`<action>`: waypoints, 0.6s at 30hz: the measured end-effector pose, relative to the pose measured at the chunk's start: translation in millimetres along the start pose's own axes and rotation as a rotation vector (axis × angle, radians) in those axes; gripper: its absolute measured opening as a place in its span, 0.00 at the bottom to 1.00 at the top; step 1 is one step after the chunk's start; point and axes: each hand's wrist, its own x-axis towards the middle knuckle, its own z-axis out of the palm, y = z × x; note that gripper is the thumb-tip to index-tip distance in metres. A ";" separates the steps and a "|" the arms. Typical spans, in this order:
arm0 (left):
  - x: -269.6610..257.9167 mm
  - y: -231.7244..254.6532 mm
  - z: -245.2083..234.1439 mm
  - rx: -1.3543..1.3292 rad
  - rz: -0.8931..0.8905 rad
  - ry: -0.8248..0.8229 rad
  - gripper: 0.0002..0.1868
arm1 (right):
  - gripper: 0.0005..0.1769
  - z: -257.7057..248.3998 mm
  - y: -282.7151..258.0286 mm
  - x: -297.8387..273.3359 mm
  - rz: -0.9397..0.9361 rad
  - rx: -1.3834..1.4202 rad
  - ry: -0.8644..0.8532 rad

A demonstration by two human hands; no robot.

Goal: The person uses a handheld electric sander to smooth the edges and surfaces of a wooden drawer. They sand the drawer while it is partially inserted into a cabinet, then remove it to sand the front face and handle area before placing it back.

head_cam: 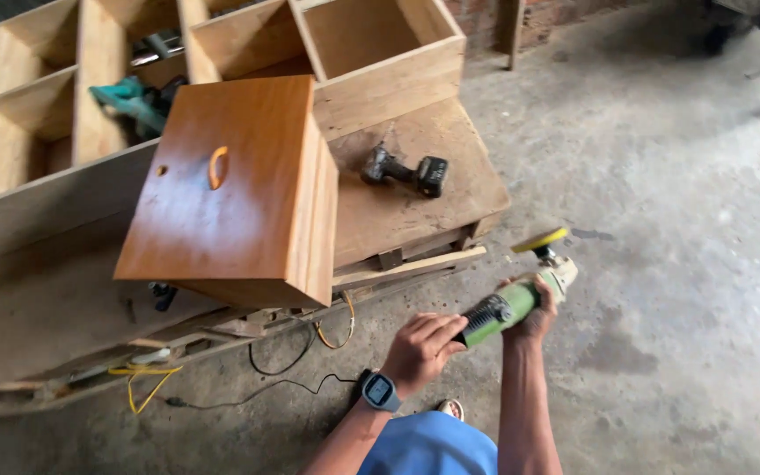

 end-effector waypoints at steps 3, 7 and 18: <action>0.0 -7.7 3.3 -0.036 0.086 -0.019 0.24 | 0.17 -15.7 -2.5 1.9 0.018 -0.044 0.047; -14.8 -5.2 21.1 -0.047 0.081 0.036 0.16 | 0.17 -46.1 -7.3 0.8 0.042 -0.064 0.072; -46.4 -15.1 -16.2 -0.650 -0.934 -0.958 0.76 | 0.15 -129.5 47.3 -46.9 0.062 -0.471 -0.016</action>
